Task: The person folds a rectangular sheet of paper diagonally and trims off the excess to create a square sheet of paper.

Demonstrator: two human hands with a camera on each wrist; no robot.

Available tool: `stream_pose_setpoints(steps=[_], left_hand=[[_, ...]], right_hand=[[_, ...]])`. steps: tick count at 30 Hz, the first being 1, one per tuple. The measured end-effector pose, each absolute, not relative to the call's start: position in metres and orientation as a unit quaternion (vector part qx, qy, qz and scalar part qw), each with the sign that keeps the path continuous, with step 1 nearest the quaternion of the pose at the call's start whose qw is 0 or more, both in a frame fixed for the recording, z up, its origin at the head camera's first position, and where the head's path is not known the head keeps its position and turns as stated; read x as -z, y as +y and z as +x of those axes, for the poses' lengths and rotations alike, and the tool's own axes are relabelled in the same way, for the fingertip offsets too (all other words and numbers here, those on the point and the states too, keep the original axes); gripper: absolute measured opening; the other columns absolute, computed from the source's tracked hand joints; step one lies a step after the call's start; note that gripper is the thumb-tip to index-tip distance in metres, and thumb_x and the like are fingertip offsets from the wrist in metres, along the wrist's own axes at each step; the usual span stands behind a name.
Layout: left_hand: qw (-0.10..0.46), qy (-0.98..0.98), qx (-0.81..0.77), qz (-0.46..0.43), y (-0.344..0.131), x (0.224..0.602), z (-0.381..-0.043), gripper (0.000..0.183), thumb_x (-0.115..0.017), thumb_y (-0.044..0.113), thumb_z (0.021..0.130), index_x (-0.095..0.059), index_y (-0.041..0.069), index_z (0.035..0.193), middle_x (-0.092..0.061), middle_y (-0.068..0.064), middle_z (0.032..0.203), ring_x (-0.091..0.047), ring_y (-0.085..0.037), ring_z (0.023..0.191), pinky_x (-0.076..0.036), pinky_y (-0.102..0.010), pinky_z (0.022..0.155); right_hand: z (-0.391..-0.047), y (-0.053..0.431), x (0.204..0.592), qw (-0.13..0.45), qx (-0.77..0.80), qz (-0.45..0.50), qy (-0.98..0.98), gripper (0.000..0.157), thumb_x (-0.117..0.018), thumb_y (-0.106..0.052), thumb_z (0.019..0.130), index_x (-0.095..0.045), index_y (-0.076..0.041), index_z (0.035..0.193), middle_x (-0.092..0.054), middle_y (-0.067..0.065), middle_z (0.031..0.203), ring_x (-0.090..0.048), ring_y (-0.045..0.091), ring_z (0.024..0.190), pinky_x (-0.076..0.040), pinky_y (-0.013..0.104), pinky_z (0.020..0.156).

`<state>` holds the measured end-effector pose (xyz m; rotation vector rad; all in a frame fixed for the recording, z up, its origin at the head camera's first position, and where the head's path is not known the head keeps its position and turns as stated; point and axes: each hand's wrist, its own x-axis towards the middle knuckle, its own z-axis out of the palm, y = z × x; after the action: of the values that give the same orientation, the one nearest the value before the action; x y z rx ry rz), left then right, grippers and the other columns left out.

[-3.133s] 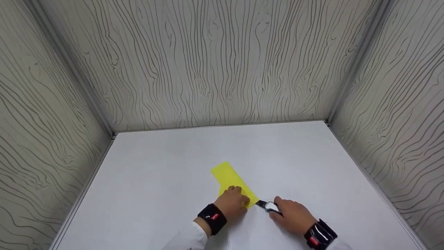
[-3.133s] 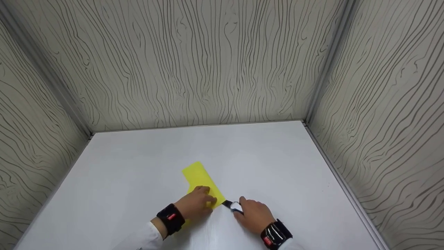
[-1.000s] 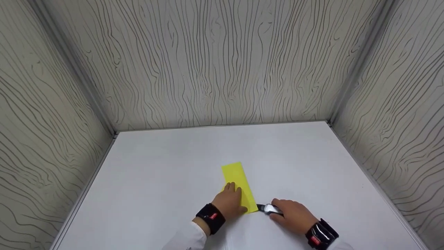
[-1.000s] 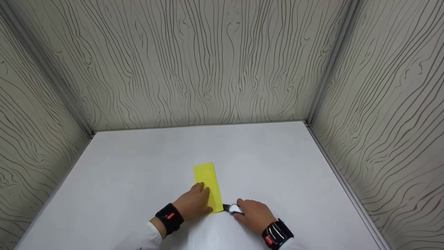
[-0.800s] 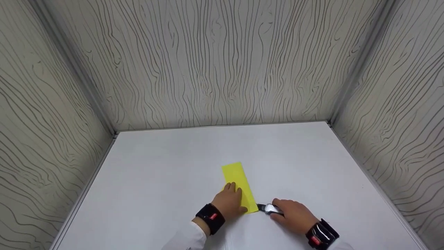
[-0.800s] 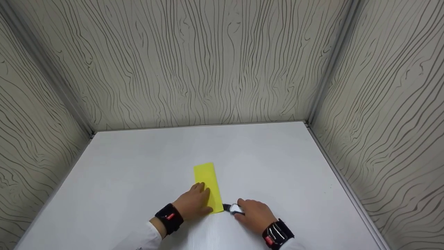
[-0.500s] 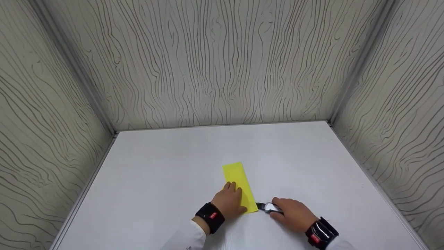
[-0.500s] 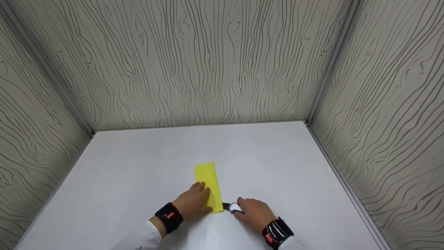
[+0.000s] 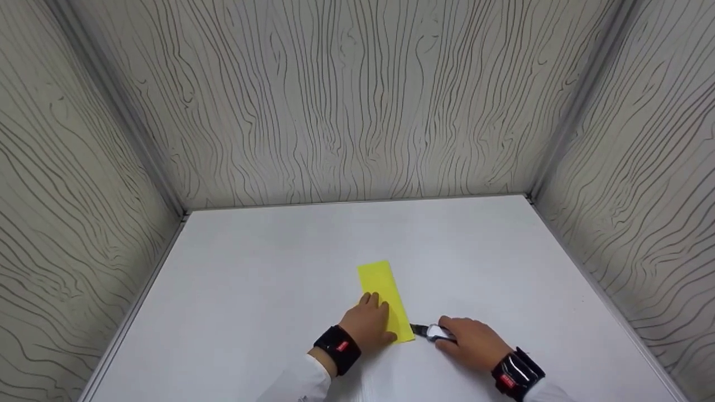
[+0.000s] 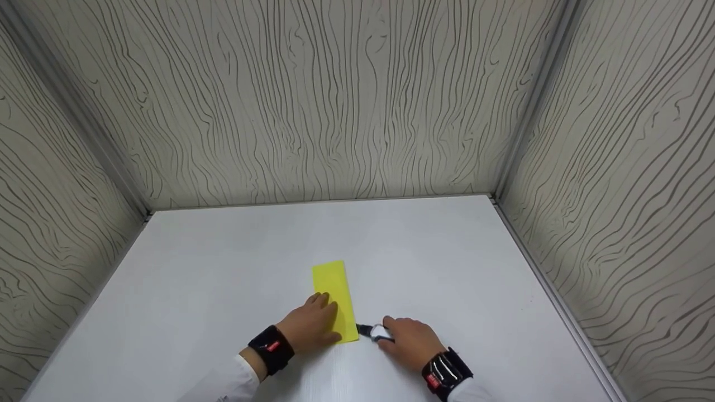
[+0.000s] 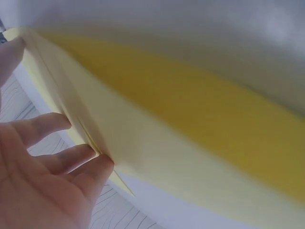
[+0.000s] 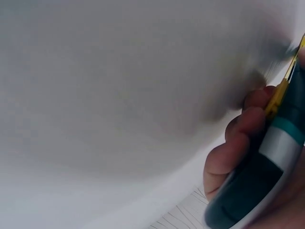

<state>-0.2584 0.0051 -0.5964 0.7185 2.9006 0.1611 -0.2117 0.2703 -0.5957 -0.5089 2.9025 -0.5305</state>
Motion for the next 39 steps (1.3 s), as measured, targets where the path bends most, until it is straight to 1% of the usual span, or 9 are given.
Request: stream_pose_setpoints(steps=[6,15,23,28,32,35,39], left_hand=[[0.066,0.966,-0.051,0.246,0.003,0.594,-0.256,0.070,-0.078,0.054,0.096,-0.065,0.007,0.147,-0.058,-0.019,0.156,-0.054,-0.037,0.149,-0.052,-0.045,0.118],[0.045,0.965,-0.043,0.256,0.003,0.592,-0.256,0.064,-0.078,0.051,0.096,-0.068,0.006,0.139,-0.063,-0.018,0.147,-0.057,-0.035,0.141,-0.058,-0.043,0.110],[0.053,0.966,-0.043,0.250,0.005,0.593,-0.256,0.066,-0.078,0.053,0.096,-0.068,0.007,0.141,-0.062,-0.018,0.150,-0.057,-0.035,0.142,-0.057,-0.044,0.112],[0.065,0.967,-0.045,0.243,0.005,0.592,-0.256,0.065,-0.077,0.053,0.097,-0.068,0.008,0.143,-0.062,-0.018,0.151,-0.056,-0.034,0.144,-0.055,-0.044,0.114],[0.070,0.967,-0.047,0.242,0.005,0.592,-0.257,0.066,-0.077,0.053,0.097,-0.067,0.008,0.144,-0.061,-0.017,0.153,-0.055,-0.035,0.146,-0.054,-0.044,0.116],[0.067,0.966,-0.050,0.246,0.005,0.592,-0.257,0.066,-0.077,0.052,0.097,-0.067,0.008,0.145,-0.060,-0.018,0.154,-0.055,-0.036,0.147,-0.054,-0.045,0.116],[0.051,0.966,-0.050,0.250,0.004,0.593,-0.257,0.065,-0.079,0.051,0.095,-0.069,0.007,0.141,-0.062,-0.019,0.151,-0.057,-0.037,0.144,-0.057,-0.044,0.112]], right_hand=[[-0.214,0.268,0.596,0.074,0.181,-0.173,0.965,0.018,-0.077,-0.040,0.099,-0.063,-0.028,0.103,-0.053,-0.014,0.079,-0.047,0.006,0.072,-0.039,0.029,0.066],[-0.216,0.268,0.596,0.058,0.177,-0.196,0.963,0.019,-0.077,-0.037,0.100,-0.063,-0.025,0.103,-0.052,-0.014,0.080,-0.046,0.005,0.071,-0.038,0.028,0.064],[-0.218,0.267,0.594,0.073,0.181,-0.173,0.965,0.018,-0.077,-0.037,0.100,-0.063,-0.026,0.104,-0.053,-0.013,0.081,-0.047,0.008,0.073,-0.039,0.030,0.067],[-0.221,0.267,0.597,0.064,0.178,-0.185,0.965,0.019,-0.076,-0.039,0.100,-0.063,-0.026,0.105,-0.054,-0.014,0.083,-0.048,0.007,0.074,-0.040,0.030,0.067],[-0.224,0.267,0.599,0.067,0.173,-0.178,0.966,0.019,-0.076,-0.039,0.100,-0.063,-0.027,0.105,-0.053,-0.013,0.082,-0.048,0.008,0.075,-0.040,0.031,0.068],[-0.224,0.267,0.598,0.066,0.175,-0.176,0.966,0.019,-0.077,-0.037,0.099,-0.063,-0.026,0.104,-0.053,-0.012,0.082,-0.049,0.009,0.075,-0.040,0.031,0.068],[-0.223,0.267,0.599,0.047,0.172,-0.194,0.965,0.020,-0.078,-0.036,0.099,-0.062,-0.026,0.103,-0.053,-0.014,0.082,-0.048,0.006,0.074,-0.040,0.030,0.066]])
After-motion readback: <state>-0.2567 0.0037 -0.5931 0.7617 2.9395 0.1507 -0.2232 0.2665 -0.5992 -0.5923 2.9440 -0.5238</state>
